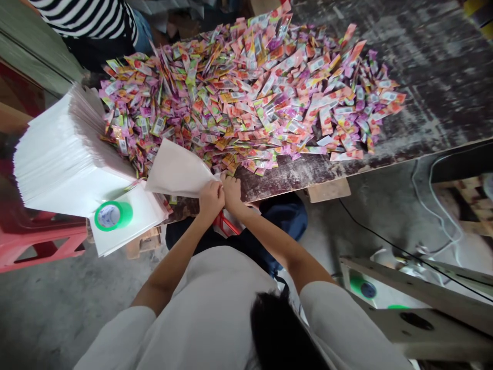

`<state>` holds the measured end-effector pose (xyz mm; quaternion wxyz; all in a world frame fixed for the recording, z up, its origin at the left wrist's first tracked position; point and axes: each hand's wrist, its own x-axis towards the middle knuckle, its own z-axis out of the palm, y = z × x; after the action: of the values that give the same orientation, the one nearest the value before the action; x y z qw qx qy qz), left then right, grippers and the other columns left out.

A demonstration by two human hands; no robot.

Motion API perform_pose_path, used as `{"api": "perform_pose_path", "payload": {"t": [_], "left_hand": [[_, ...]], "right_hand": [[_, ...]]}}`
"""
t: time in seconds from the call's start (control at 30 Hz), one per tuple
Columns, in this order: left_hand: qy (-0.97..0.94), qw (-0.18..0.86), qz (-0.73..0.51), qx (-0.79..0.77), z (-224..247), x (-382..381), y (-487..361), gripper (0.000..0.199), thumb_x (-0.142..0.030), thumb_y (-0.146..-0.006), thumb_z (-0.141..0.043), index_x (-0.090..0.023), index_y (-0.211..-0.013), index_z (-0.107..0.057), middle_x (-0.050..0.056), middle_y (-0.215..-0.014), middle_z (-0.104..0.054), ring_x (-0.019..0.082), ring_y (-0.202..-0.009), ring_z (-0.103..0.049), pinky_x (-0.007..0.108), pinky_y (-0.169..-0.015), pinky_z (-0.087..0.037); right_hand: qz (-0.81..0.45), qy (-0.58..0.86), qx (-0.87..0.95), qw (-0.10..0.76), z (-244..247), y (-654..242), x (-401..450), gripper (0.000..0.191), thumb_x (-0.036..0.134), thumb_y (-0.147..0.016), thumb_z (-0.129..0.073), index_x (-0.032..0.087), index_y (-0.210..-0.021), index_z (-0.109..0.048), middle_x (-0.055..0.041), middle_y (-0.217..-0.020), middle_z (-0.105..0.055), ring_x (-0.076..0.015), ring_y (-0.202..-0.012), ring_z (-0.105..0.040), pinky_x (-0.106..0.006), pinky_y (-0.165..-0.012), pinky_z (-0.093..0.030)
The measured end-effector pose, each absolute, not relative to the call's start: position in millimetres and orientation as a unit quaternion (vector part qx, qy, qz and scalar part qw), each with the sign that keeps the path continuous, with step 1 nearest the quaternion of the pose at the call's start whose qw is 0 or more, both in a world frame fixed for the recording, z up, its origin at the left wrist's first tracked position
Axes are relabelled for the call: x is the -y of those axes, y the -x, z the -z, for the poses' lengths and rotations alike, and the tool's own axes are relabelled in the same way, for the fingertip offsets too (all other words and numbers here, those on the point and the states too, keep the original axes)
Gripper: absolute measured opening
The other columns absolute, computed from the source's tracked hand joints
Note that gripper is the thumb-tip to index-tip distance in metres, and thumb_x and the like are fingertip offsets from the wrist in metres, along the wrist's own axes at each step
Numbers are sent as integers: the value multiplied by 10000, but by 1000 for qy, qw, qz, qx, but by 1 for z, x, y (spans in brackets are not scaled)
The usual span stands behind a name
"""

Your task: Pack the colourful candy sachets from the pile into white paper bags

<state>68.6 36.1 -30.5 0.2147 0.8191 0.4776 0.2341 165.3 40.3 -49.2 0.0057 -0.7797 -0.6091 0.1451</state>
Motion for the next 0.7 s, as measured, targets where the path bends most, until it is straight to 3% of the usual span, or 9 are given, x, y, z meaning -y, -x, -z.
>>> {"api": "perform_pose_path", "payload": {"t": [0.13,0.23,0.37,0.47,0.6,0.7], "left_hand": [[-797,246,-318,-452,49,-10,-52,279,-172,-851,-506,-165,-1122,-573,133,-1097,-597,241,-1076,-551,387,-938,-443],[-688,272,-364,-566,74,-1,-37,422,-196,-781,-595,-136,-1189,-510,154,-1127,-571,241,-1021,-572,377,-853,-487],[-682,350,-256,-588,92,-20,-41,168,-205,-803,-568,-165,-962,-606,96,-892,-653,216,-808,-628,346,-773,-489],[-704,303,-224,-602,87,-35,-47,121,-225,-849,-511,-179,-800,-612,88,-768,-653,223,-737,-622,349,-745,-467],[-707,298,-272,-581,80,-37,-44,96,-217,-843,-514,-185,-803,-595,85,-803,-645,221,-804,-625,343,-786,-469],[-650,382,-364,-548,81,-33,-41,106,-279,-837,-553,-191,-888,-585,92,-960,-649,219,-975,-623,354,-891,-478]], "right_hand": [[-204,783,587,-4,45,-177,-47,371,199,-899,-466,94,-1254,-469,-207,-1075,-650,-284,-1016,-630,-383,-858,-423],[-238,783,575,-5,38,-183,-54,572,248,-746,-642,68,-1250,-442,-209,-1067,-658,-308,-1020,-642,-396,-872,-443],[-229,790,568,31,36,-182,-54,689,255,-714,-645,56,-1322,-387,-210,-1101,-664,-327,-1030,-650,-418,-885,-465],[-275,786,552,48,38,-183,-51,703,278,-694,-648,77,-1325,-413,-185,-1087,-686,-333,-1009,-668,-398,-842,-497],[-335,776,529,75,41,-187,-49,567,317,-701,-628,143,-1229,-519,-148,-1067,-705,-325,-1015,-676,-351,-794,-513],[-360,771,516,100,37,-186,-45,529,335,-720,-620,173,-1214,-523,-123,-1069,-705,-318,-1031,-671,-335,-790,-511]]}}
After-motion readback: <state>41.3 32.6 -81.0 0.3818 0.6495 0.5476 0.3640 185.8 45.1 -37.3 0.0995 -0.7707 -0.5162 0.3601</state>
